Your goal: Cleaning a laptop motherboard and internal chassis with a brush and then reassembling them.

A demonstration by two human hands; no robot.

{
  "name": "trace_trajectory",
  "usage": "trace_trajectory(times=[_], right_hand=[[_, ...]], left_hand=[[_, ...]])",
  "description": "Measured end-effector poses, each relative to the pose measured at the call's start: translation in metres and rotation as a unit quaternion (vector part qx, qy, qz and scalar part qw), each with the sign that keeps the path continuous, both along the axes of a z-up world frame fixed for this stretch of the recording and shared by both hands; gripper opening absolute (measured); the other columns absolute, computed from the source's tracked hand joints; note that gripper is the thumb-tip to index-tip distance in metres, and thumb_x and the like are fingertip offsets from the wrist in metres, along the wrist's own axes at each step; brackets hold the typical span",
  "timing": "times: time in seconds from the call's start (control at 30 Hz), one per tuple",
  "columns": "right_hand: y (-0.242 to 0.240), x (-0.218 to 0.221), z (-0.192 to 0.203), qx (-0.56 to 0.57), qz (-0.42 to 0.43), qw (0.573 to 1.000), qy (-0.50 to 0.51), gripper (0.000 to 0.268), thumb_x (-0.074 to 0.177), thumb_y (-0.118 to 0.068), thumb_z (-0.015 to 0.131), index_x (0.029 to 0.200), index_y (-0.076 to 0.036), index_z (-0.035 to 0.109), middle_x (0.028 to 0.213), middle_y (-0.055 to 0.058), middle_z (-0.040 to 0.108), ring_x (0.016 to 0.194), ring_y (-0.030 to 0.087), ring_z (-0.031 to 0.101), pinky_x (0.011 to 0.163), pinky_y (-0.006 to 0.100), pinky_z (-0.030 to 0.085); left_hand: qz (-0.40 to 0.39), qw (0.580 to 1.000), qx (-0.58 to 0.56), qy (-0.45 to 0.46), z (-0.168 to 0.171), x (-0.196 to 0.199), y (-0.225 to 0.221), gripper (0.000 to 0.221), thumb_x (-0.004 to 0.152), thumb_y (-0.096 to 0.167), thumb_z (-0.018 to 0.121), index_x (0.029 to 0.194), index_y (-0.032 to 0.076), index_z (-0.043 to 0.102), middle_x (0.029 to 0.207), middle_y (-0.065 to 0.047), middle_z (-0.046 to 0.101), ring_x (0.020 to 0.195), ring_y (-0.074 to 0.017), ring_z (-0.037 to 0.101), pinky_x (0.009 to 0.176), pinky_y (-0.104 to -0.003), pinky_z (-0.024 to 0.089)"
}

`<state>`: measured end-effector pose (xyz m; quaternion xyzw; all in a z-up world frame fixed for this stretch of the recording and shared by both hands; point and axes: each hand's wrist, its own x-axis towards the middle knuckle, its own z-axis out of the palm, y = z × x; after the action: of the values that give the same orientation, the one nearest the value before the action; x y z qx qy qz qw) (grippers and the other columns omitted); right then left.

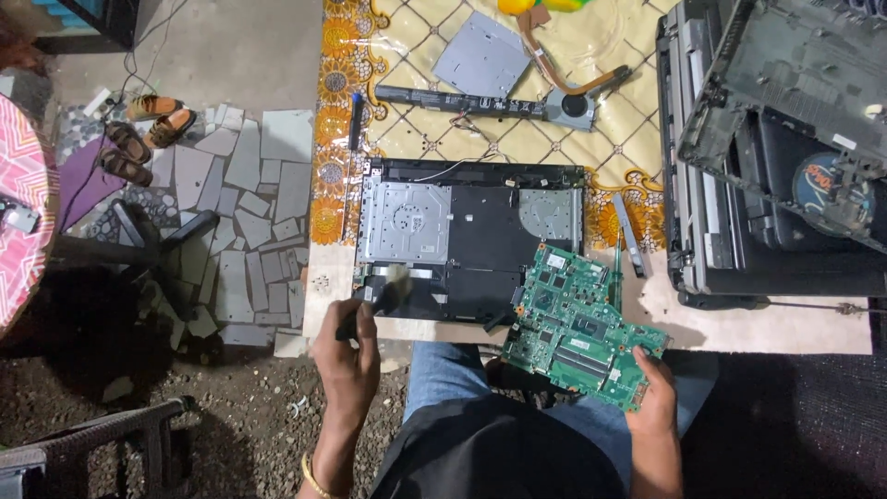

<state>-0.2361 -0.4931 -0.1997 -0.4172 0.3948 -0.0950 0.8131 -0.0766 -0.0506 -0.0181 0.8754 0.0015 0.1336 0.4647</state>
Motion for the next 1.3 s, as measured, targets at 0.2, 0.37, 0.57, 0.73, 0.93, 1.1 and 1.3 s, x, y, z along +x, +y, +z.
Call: trace_trajectory(times=[0.2, 0.37, 0.57, 0.73, 0.93, 1.1, 1.3], right_hand=[[-0.004, -0.006, -0.015, 0.023, -0.006, 0.999, -0.047, 0.019, 0.105, -0.009, 0.069, 0.121, -0.002, 0.077, 0.116, 0.006, 0.081, 0.092, 0.014, 0.075, 0.083, 0.025, 0.056], [0.002, -0.003, -0.003, 0.017, 0.002, 0.999, -0.044, 0.022, 0.104, -0.01, 0.068, 0.123, -0.003, 0.076, 0.117, 0.006, 0.081, 0.093, 0.015, 0.076, 0.083, 0.026, 0.057], [0.003, 0.0, 0.001, 0.005, 0.004, 0.999, -0.035, 0.021, 0.105, -0.01, 0.068, 0.123, -0.003, 0.077, 0.117, 0.006, 0.081, 0.092, 0.015, 0.076, 0.082, 0.026, 0.057], [0.007, 0.002, 0.003, 0.013, 0.012, 0.999, -0.043, 0.024, 0.106, -0.011, 0.067, 0.126, -0.002, 0.075, 0.117, 0.006, 0.08, 0.092, 0.014, 0.075, 0.081, 0.025, 0.057], [0.006, 0.003, -0.003, 0.015, -0.004, 1.0, -0.024, 0.021, 0.103, -0.011, 0.07, 0.122, -0.003, 0.077, 0.117, 0.007, 0.08, 0.092, 0.017, 0.075, 0.082, 0.028, 0.057], [-0.002, -0.004, -0.013, 0.009, -0.007, 1.0, -0.013, 0.019, 0.105, -0.011, 0.068, 0.121, -0.005, 0.077, 0.119, 0.005, 0.08, 0.098, 0.015, 0.074, 0.087, 0.027, 0.056], [-0.004, -0.008, -0.018, 0.012, -0.008, 1.0, -0.007, 0.021, 0.105, -0.012, 0.068, 0.122, -0.004, 0.076, 0.118, 0.005, 0.079, 0.096, 0.015, 0.073, 0.085, 0.027, 0.056]], left_hand=[[-0.013, 1.0, 0.003, -0.003, 0.0, 0.01, 0.001, 0.02, 0.115, 0.019, 0.056, 0.11, 0.003, 0.066, 0.071, -0.002, 0.058, 0.057, -0.0124, 0.047, 0.052, -0.031, 0.039], [-0.01, 1.0, -0.022, 0.008, 0.003, 0.012, -0.004, 0.021, 0.114, 0.018, 0.056, 0.11, 0.001, 0.067, 0.067, -0.002, 0.061, 0.054, -0.0131, 0.054, 0.048, -0.03, 0.042], [-0.019, 0.998, -0.052, 0.03, -0.012, 0.002, -0.011, 0.024, 0.114, 0.023, 0.057, 0.109, 0.003, 0.07, 0.063, -0.001, 0.066, 0.049, -0.0113, 0.059, 0.041, -0.028, 0.042], [-0.018, 0.996, -0.086, 0.03, -0.003, -0.001, -0.016, 0.025, 0.114, 0.024, 0.058, 0.108, 0.003, 0.07, 0.064, -0.002, 0.069, 0.054, -0.0134, 0.067, 0.048, -0.029, 0.049], [-0.027, 0.984, -0.147, 0.093, -0.025, -0.001, -0.009, 0.031, 0.112, 0.023, 0.058, 0.09, 0.004, 0.07, 0.051, 0.0, 0.06, 0.041, -0.012, 0.05, 0.039, -0.027, 0.038], [0.018, 0.985, -0.169, 0.027, -0.025, 0.007, 0.001, 0.028, 0.114, 0.02, 0.056, 0.095, 0.007, 0.071, 0.059, 0.002, 0.064, 0.045, -0.0094, 0.052, 0.04, -0.024, 0.037], [-0.026, 0.971, -0.221, 0.083, -0.049, 0.016, -0.006, 0.029, 0.115, 0.027, 0.059, 0.099, 0.006, 0.07, 0.064, -0.003, 0.068, 0.052, -0.0132, 0.063, 0.045, -0.027, 0.049]])
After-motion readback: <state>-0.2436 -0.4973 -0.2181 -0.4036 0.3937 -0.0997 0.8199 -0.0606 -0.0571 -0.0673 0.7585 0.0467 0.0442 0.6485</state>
